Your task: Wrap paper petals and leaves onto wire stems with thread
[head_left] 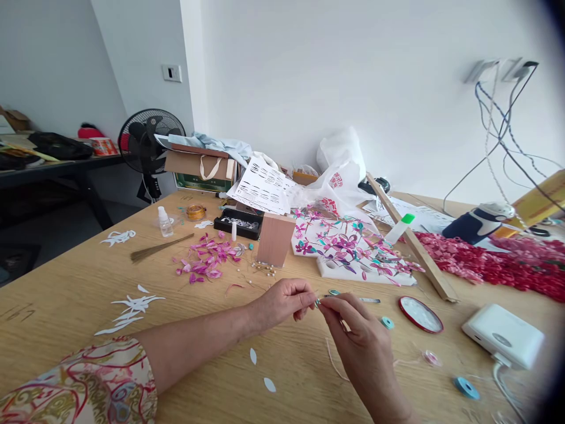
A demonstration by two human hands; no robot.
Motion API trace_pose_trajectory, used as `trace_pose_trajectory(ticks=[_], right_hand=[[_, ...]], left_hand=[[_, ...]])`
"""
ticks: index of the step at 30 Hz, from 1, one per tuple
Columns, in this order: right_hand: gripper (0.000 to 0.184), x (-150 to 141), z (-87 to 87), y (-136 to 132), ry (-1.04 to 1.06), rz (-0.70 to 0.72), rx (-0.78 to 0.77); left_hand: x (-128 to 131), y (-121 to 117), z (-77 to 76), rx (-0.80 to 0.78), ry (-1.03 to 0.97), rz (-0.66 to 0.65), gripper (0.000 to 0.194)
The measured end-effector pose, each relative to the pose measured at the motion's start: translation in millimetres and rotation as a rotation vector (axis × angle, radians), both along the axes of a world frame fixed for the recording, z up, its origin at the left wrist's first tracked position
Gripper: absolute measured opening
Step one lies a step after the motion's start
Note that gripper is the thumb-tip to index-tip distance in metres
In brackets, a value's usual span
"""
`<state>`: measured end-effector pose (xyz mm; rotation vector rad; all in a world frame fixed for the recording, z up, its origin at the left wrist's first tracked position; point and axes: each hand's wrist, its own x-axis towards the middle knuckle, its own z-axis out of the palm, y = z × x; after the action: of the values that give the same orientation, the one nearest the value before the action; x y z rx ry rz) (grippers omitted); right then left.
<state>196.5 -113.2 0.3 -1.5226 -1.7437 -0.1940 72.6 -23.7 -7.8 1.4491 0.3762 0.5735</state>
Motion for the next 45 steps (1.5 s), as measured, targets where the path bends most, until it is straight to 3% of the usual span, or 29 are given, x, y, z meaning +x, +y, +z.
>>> trace_pose_trajectory(ticks=[15,26,29,33,35,41,45], right_hand=[[0.011,1,0.1,-1,0.1,0.035,-0.009],[0.012,5,-7.0,5,0.313,0.115,-0.18],[0.014,5,-6.4,5,0.382,0.122,-0.217],[0.013,5,-1.1,2,0.31,0.083,-0.12],[0.012,5,1.3,0,0.228,0.055,-0.076],[0.01,3,2.2,-2,0.102,0.03,-0.01],[0.008,4,1.7,-2,0.069,0.032,0.007]], left_hand=[[-2,3,-5.7,0.012,-0.039,-0.066,0.031],[-7,2,4.3,0.415,0.08,-0.002,0.023],[-6,3,2.6,0.371,0.073,-0.029,0.024],[-6,5,-2.3,0.334,0.002,-0.02,0.028],[-7,6,-3.2,0.395,0.0,0.005,0.028],[-10,5,-1.4,0.794,0.027,0.081,0.023],[-9,5,-3.6,0.894,-0.003,0.099,0.022]])
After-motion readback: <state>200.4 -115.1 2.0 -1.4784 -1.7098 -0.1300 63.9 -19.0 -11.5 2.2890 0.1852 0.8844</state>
